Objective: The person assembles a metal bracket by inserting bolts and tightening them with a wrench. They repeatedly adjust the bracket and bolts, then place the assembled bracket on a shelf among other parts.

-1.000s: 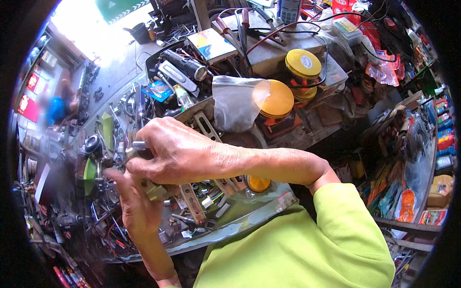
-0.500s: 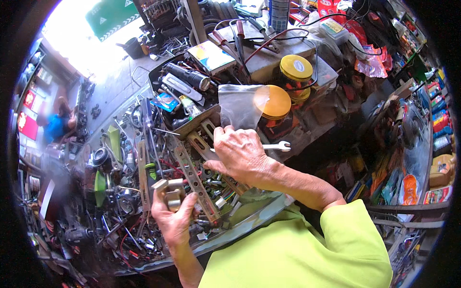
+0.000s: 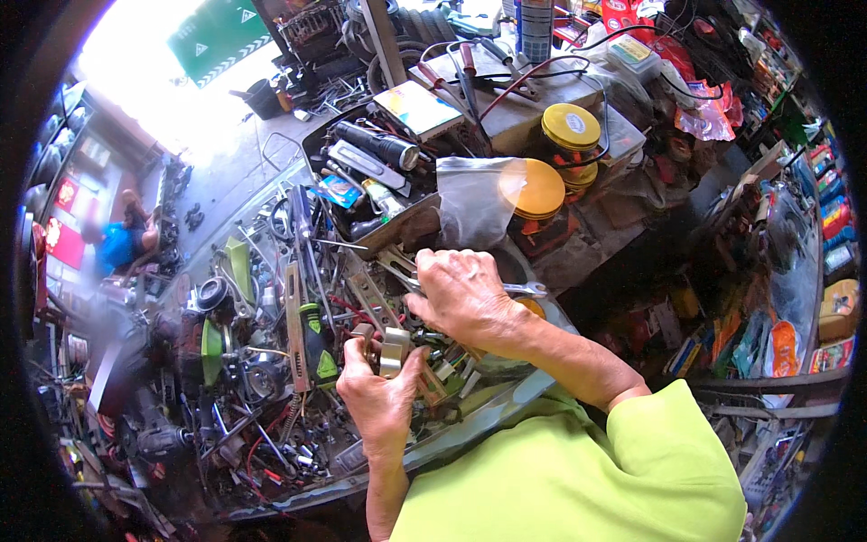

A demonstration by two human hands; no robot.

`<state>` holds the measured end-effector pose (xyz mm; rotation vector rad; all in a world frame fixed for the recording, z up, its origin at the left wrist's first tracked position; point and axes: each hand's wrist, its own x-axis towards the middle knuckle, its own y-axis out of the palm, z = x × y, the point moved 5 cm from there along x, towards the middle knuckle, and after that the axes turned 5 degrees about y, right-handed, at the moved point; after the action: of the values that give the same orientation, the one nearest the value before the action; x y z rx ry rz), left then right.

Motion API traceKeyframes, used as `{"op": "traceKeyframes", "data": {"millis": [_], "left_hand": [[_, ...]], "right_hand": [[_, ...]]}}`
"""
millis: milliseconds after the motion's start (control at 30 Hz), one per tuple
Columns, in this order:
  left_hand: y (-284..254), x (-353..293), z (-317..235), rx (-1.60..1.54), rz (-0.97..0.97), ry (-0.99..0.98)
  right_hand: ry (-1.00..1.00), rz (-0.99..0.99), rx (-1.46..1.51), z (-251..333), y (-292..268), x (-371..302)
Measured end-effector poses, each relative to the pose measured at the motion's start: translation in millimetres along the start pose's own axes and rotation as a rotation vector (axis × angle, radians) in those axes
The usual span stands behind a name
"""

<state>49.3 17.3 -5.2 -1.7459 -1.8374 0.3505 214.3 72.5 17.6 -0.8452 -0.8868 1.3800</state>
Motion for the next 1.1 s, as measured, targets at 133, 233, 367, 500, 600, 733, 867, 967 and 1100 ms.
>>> {"op": "traceKeyframes", "data": {"millis": [133,233,367,500,600,733,867,967,1100], "left_hand": [[-1.4,-2.2,-1.0,-0.009,-0.021,-0.008],[0.3,-1.5,-2.3,-0.030,-0.030,-0.024],[-4.4,-2.1,-4.9,-0.173,-0.058,-0.090],[-7.6,-8.3,10.5,-0.606,-0.064,-0.191],[-5.6,-8.1,17.1,-1.150,-0.025,-0.328],[-15.5,-4.1,19.0,-1.556,0.015,-0.299],[-19.0,-5.8,14.6,-1.654,-0.008,-0.272],[-13.1,-5.4,16.7,-1.680,0.086,-0.199],[-10.8,-9.6,22.2,-1.733,0.111,-0.257]], "right_hand": [[0.035,0.038,-0.057,-3.2,-3.9,6.0],[-0.007,-0.013,-0.076,-1.8,-5.5,0.4],[-0.043,-0.080,-0.120,3.9,-1.9,-3.6],[-0.056,-0.072,-0.122,5.6,0.2,-1.5],[-0.052,-0.035,-0.144,13.7,0.7,-1.7],[-0.087,-0.053,-0.117,16.8,4.5,-2.1],[-0.118,-0.047,-0.187,23.0,9.2,-3.2],[-0.098,-0.050,-0.234,18.8,9.4,-1.9],[-0.107,-0.059,-0.166,24.2,-1.4,-1.5]]}}
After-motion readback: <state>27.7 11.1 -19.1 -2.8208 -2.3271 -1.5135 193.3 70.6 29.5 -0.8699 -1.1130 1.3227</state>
